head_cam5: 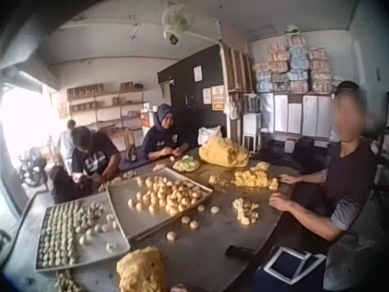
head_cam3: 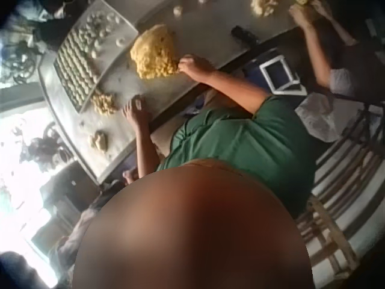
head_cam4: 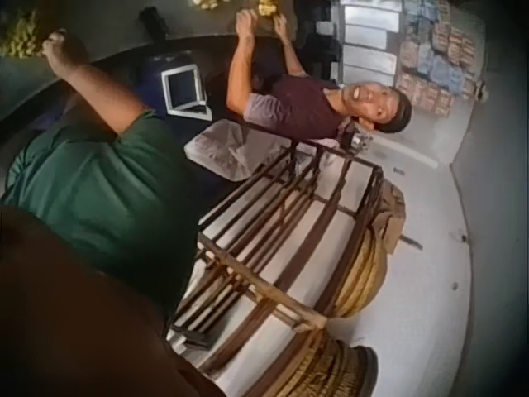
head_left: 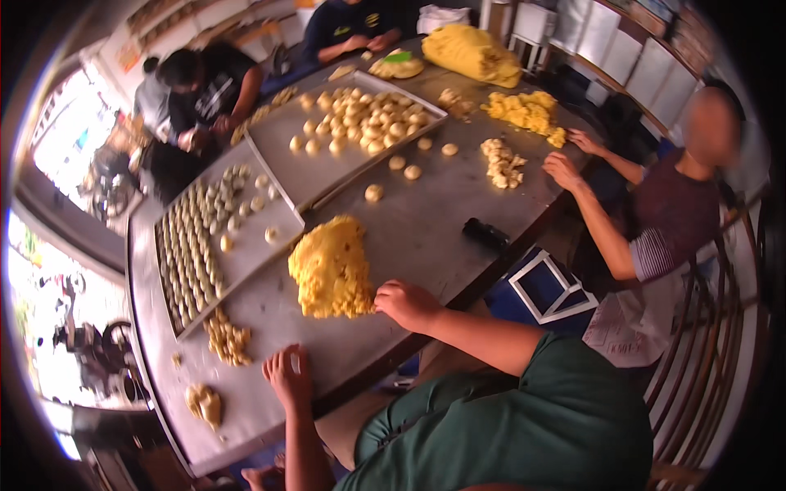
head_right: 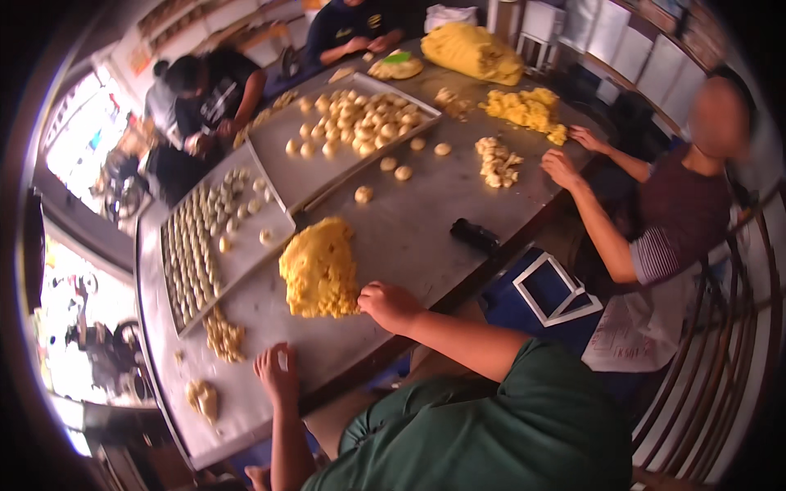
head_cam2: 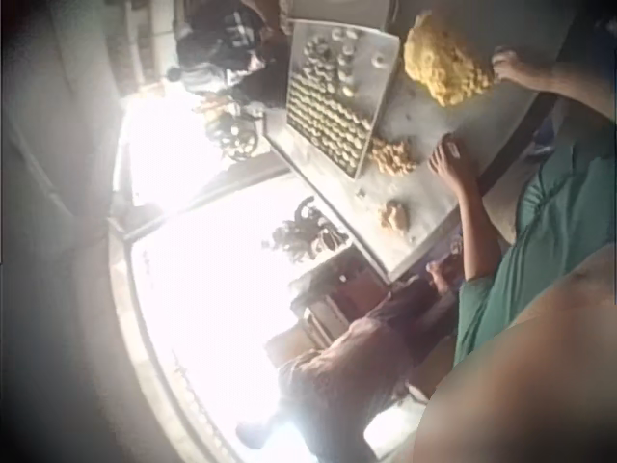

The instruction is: The person shapes small pieces of dough by hand and places them into rows on a metal tray alongside other workers.

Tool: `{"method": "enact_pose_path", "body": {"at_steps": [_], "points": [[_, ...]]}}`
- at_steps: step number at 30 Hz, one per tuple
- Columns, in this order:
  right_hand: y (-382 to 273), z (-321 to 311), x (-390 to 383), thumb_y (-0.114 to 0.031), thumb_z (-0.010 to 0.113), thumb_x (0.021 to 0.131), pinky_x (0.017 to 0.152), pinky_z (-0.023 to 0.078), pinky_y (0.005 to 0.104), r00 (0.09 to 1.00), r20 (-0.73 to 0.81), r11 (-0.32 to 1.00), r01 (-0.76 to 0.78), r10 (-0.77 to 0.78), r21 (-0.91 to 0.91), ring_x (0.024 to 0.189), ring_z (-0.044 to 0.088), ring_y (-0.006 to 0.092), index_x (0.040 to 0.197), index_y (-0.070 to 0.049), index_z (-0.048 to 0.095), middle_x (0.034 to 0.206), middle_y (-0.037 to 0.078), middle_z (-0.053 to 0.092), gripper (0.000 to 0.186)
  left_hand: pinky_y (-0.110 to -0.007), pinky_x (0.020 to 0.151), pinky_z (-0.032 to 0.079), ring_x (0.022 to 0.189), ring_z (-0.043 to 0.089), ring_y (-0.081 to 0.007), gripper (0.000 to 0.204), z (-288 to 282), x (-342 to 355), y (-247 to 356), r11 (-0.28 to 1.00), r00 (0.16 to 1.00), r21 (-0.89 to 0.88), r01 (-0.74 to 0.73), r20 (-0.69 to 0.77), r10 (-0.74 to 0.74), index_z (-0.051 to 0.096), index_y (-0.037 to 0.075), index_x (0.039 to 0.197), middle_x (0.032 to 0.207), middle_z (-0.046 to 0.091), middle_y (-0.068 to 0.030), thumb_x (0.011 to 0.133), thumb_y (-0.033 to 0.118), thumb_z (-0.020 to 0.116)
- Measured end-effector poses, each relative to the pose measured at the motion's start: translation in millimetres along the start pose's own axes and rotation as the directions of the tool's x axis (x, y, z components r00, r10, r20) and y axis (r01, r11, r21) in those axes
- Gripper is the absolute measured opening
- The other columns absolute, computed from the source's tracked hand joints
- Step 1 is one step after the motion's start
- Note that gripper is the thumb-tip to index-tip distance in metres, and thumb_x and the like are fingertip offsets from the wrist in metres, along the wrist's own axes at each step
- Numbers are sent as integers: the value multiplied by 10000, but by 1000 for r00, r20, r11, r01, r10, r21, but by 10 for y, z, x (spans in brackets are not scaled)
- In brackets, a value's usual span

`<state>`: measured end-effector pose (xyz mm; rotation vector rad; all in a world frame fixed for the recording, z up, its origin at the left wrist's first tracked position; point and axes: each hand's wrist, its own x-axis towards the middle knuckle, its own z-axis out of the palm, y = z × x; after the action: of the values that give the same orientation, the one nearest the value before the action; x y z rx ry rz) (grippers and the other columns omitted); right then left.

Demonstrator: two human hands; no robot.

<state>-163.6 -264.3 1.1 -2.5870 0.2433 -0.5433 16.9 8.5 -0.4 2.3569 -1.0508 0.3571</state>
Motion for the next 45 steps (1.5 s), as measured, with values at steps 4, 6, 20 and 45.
{"method": "enact_pose_path", "body": {"at_steps": [4, 6, 20, 45], "points": [[157, -136, 269, -133, 596, 908, 934, 554, 432, 964, -107, 969, -241, 245, 52, 1159, 630, 316, 987, -75, 711, 1171, 99, 666, 151, -441, 1087, 388, 1065, 654, -272, 177, -70, -43, 88, 993, 997, -94, 66, -19, -68, 719, 133, 1079, 1072, 734, -53, 924, 216, 710], [643, 91, 86, -134, 594, 914, 934, 550, 432, 966, -246, 972, -134, 84, -193, 1150, 632, 317, 1001, -73, 713, 1181, 102, 666, 160, -445, 1102, 379, 1089, 655, -263, 184, 84, -21, 104, 998, 999, -68, 5, 35, -3, 719, 130, 1093, 1094, 738, -45, 927, 208, 708], [138, -131, -123, -109, 546, 987, 1048, 516, 421, 944, 35, 940, -330, 328, 90, 1260, 605, 321, 1288, -23, 661, 1355, 135, 638, 334, -463, 1090, 381, 1160, 615, -279, 225, 2, -63, 25, 998, 995, -33, 55, 86, -52, 729, 170, 1106, 1180, 715, -45, 918, 294, 723], [669, -98, 161, -177, 729, 874, 913, 520, 473, 947, -273, 979, -194, 168, -69, 1026, 642, 368, 1176, -89, 688, 1082, 123, 693, 317, -449, 1058, 417, 1088, 680, -247, 151, -208, -74, 49, 988, 992, 91, 127, 6, -129, 742, 171, 1082, 1095, 757, -28, 966, 248, 685]]}}
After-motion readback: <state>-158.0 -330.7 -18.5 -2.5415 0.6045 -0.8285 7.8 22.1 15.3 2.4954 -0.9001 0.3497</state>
